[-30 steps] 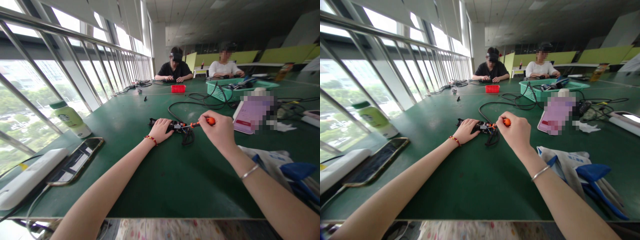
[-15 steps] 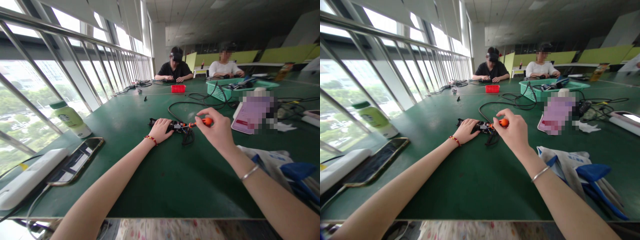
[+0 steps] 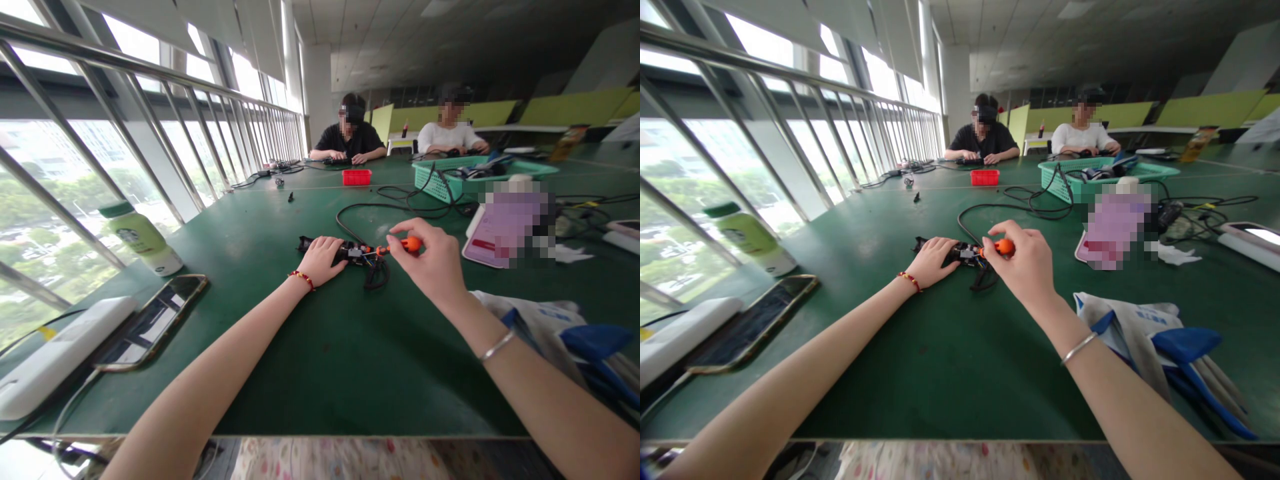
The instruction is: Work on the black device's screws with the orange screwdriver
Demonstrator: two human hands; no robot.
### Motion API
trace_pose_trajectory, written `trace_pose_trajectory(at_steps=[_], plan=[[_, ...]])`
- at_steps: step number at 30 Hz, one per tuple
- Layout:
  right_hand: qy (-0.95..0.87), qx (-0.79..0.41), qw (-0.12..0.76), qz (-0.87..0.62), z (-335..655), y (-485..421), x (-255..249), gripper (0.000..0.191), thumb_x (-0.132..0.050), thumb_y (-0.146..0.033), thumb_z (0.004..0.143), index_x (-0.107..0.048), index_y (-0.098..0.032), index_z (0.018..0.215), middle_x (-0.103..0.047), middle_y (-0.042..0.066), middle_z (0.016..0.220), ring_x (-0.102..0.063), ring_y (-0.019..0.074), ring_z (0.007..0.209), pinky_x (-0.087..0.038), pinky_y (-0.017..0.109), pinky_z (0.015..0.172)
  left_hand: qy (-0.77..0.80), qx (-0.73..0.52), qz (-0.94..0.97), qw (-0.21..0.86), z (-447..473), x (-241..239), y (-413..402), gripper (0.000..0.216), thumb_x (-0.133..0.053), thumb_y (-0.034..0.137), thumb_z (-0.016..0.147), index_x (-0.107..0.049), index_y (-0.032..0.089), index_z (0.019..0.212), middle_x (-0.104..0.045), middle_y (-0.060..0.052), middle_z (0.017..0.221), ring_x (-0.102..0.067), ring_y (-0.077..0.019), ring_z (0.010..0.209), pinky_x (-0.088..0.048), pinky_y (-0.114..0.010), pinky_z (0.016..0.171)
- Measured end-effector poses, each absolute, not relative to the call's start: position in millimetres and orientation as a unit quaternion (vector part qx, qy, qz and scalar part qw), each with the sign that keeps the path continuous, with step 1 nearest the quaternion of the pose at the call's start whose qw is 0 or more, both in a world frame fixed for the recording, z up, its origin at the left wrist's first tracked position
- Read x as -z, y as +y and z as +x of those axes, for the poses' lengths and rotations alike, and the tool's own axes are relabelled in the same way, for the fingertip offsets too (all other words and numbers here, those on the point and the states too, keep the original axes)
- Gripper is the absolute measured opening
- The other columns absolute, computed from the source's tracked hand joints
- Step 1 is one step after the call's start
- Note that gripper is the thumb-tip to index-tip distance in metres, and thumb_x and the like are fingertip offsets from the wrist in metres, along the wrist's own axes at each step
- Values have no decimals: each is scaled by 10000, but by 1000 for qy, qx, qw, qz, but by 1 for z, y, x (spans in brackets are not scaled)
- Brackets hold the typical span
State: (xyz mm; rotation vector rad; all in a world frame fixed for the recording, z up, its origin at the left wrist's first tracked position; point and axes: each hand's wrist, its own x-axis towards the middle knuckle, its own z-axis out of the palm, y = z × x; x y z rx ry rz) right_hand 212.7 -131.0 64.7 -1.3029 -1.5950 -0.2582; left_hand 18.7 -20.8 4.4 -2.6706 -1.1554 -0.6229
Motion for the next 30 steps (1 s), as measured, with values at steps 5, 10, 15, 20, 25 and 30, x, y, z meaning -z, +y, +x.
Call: trace_pose_trajectory(at_steps=[5,10,15,20,25,30], plan=[[-685,103,528,-492,213,-130,-64,329,-559,-229,719,-548,-196,1045,-570,-6,719,-548,152,619,-441,304,695,-384,215,-894,82,19,-4,-21,427,-493,383,835,-482,160,1200,-545,-96,1183,-462,-244,1119,-329,-403,1030],[-674,110,518,-516,214,-130,-63,237,-571,-296,731,-590,-209,951,-548,-15,633,-542,166,616,-435,299,671,-383,215,-895,77,19,-4,-21,413,-493,372,832,-484,175,1195,-547,-91,1182,-465,-242,1118,-331,-407,1030],[-667,110,512,-530,213,-130,-63,166,-572,-331,748,-616,-210,852,-556,-6,600,-551,177,628,-427,291,650,-387,212,-894,82,19,-4,-21,415,-490,374,834,-485,173,1198,-545,-90,1185,-468,-242,1119,-330,-401,1031],[-684,107,533,-487,214,-129,-62,349,-555,-231,719,-544,-185,1065,-578,1,730,-550,155,617,-443,307,700,-386,211,-894,88,18,-5,-21,432,-490,384,837,-488,153,1202,-547,-96,1190,-467,-248,1116,-331,-395,1031],[-665,105,512,-534,213,-130,-63,175,-574,-334,749,-615,-203,858,-555,-1,606,-555,181,630,-428,293,643,-387,209,-894,88,19,-5,-22,429,-488,381,838,-484,158,1204,-549,-94,1186,-463,-250,1119,-335,-402,1025],[-674,114,518,-514,213,-130,-63,230,-568,-298,748,-601,-192,949,-574,2,651,-555,174,633,-433,300,671,-386,211,-893,91,19,-4,-21,425,-488,385,840,-482,167,1204,-547,-89,1186,-465,-247,1118,-336,-396,1024]])
